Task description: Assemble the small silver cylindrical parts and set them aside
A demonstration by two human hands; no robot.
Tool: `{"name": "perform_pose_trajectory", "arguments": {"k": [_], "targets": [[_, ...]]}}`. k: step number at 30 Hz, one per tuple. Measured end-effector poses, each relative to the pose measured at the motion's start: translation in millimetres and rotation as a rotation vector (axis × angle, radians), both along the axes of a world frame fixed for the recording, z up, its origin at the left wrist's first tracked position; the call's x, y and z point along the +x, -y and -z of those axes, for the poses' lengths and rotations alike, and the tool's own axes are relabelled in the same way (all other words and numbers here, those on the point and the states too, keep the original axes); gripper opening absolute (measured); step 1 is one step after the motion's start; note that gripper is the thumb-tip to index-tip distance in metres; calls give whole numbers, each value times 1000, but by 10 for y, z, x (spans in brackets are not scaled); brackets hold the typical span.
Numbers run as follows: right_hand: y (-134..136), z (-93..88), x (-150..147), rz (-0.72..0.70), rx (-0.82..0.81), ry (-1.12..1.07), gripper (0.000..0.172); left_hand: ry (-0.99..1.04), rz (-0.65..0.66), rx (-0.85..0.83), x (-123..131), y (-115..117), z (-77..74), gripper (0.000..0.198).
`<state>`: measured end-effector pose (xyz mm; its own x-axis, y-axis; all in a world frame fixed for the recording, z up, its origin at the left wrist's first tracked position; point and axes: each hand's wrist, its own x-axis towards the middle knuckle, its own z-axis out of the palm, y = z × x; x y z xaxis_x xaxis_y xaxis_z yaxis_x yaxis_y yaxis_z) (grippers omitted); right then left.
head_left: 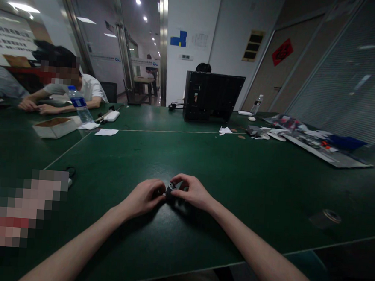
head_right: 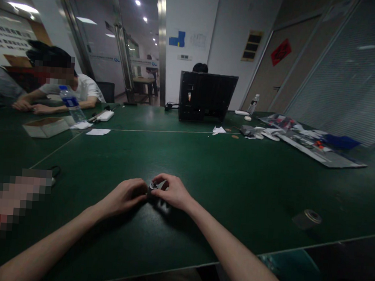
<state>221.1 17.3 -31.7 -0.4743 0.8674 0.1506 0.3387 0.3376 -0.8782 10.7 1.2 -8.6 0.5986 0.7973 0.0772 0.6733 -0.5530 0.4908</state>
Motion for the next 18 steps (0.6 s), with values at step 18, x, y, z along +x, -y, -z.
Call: {"name": "perform_pose_trajectory", "arguments": {"k": [18], "targets": [[93, -54, -50, -70, 156, 87, 29, 71, 14, -21, -2, 44, -6, 25]]}}
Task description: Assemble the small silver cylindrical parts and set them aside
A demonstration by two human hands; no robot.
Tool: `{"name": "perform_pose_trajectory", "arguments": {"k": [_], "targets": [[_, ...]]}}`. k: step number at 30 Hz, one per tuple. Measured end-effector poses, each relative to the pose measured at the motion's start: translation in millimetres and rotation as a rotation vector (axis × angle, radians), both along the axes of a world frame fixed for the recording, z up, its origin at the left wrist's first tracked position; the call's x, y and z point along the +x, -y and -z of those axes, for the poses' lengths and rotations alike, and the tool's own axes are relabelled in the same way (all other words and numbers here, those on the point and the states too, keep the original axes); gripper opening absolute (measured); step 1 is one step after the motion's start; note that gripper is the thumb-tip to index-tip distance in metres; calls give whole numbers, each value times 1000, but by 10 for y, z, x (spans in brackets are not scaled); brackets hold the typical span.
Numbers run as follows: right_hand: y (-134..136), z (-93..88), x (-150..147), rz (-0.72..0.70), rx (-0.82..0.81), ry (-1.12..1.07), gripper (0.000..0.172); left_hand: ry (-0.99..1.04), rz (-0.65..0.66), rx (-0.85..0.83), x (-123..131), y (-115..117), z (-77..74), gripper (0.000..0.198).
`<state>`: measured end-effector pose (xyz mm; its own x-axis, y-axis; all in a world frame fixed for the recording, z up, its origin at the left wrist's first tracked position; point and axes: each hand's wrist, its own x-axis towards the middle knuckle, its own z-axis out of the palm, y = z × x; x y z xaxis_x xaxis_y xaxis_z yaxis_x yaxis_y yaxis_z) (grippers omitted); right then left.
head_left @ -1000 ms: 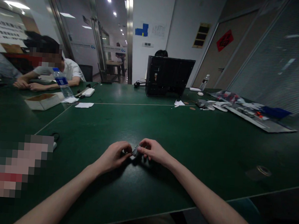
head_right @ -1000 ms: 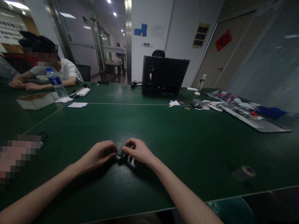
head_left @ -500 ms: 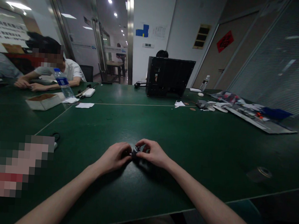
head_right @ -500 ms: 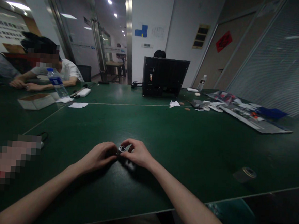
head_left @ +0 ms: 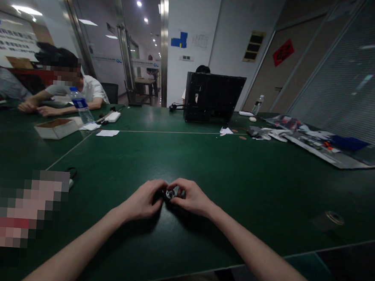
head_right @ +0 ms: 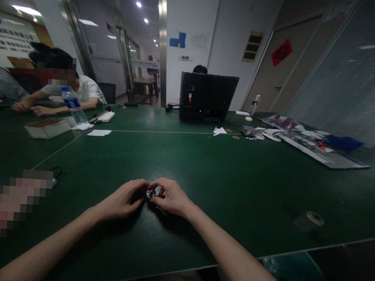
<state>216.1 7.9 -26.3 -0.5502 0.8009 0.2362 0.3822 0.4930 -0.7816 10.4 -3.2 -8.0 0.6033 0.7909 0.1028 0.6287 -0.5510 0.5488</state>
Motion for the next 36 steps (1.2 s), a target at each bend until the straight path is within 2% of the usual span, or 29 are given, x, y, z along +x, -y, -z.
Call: {"name": "perform_pose_trajectory", "arguments": {"k": [5, 13, 27, 36], "targets": [[34, -19, -4, 22, 89, 84, 30, -24, 5, -24, 29, 11, -32, 31], [78, -68, -3, 0, 160, 143, 27, 18, 25, -81, 63, 12, -25, 24], [90, -82, -3, -24, 179, 112, 15, -6, 30, -25, 68, 12, -3, 18], [77, -78, 10, -34, 235, 97, 12, 42, 44, -120, 68, 28, -55, 18]]}}
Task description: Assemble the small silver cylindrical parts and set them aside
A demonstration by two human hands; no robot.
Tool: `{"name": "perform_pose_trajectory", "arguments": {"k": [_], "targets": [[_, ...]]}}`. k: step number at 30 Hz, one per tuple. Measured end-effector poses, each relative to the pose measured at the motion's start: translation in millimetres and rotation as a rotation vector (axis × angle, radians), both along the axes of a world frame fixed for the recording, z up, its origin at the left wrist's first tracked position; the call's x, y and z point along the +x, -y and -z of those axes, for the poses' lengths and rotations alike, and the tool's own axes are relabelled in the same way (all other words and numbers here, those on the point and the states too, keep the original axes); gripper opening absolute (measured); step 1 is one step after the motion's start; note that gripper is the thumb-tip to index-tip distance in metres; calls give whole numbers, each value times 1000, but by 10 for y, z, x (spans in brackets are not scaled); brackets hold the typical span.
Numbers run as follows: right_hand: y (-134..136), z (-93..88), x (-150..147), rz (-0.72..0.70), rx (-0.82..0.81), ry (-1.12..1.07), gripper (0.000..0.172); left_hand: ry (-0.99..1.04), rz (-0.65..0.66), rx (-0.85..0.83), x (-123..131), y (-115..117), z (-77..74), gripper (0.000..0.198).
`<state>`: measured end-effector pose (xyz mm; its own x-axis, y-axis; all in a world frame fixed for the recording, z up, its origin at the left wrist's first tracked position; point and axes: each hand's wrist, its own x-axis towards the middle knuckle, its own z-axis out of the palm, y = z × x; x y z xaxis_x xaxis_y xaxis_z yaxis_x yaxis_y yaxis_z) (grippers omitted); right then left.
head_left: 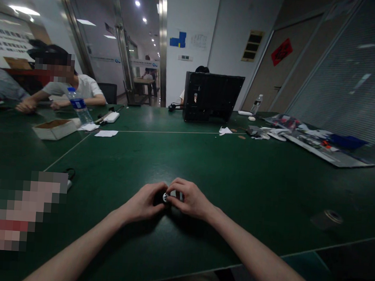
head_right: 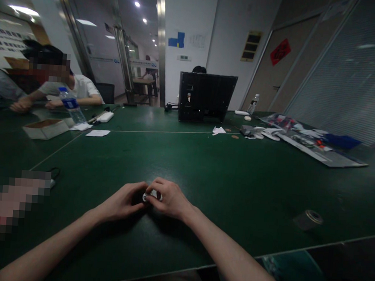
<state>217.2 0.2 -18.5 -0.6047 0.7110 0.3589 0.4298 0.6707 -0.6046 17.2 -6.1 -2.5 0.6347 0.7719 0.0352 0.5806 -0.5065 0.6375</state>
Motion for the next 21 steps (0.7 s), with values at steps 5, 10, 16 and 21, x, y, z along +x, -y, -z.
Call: {"name": "perform_pose_trajectory", "arguments": {"k": [5, 10, 16, 21], "targets": [[-36, -28, 42, 65, -5, -60, 12, 11, -11, -20, 6, 9, -39, 20], [-86, -45, 119, 120, -20, -39, 12, -2, -41, -24, 1, 9, -60, 21], [-154, 18, 203, 74, -70, 210, 17, -23, -60, -9, -14, -13, -42, 23], [-174, 52, 238, 65, -24, 337, 21, -35, -71, -8, -12, -18, -35, 25]]}}
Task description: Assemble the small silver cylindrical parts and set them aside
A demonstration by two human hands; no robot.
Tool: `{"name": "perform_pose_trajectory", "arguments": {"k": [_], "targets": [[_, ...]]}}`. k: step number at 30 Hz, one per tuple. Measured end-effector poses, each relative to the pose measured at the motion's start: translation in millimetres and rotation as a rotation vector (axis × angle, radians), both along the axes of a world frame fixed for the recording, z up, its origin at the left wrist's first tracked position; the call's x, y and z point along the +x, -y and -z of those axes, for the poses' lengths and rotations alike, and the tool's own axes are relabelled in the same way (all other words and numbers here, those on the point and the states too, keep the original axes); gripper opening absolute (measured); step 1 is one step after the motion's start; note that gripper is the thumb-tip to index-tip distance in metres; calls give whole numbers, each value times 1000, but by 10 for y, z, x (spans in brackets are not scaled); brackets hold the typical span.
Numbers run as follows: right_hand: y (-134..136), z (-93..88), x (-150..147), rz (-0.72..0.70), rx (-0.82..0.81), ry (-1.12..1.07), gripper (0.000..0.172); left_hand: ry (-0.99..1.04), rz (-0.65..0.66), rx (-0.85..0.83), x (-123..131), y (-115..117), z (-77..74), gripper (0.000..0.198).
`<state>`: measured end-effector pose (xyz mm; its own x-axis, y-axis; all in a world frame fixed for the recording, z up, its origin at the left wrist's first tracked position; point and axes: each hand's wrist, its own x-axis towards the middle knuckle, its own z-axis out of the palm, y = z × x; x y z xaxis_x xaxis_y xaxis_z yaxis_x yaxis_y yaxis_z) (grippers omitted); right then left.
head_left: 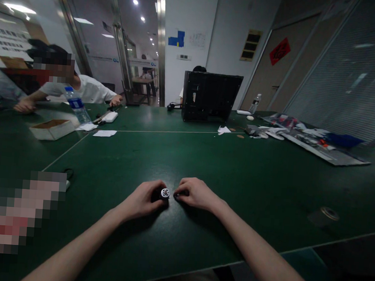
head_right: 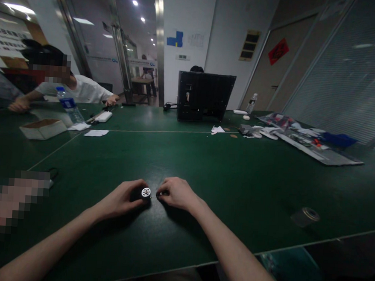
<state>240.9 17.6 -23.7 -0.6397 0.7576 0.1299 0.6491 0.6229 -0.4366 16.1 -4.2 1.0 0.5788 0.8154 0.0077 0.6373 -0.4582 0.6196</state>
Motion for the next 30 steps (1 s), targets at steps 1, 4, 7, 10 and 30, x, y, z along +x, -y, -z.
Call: {"name": "perform_pose_trajectory", "arguments": {"k": [1, 4, 7, 10, 30], "targets": [[-1, -2, 4, 7, 5, 5, 22, 2, 3, -5, 0, -1, 0, 25], [-3, -15, 11, 21, -5, 2, 23, 8, 0, 1, -7, -7, 13, 27], [-3, -29, 15, 22, -28, -7, 24, -1, -1, 22, -18, -20, 34, 27], [1, -48, 18, 32, -50, -20, 27, -5, -7, 27, -25, -27, 35, 27], [126, -11, -186, -144, 124, -234, 32, 37, 16, 24, -15, -37, 68, 25]]}}
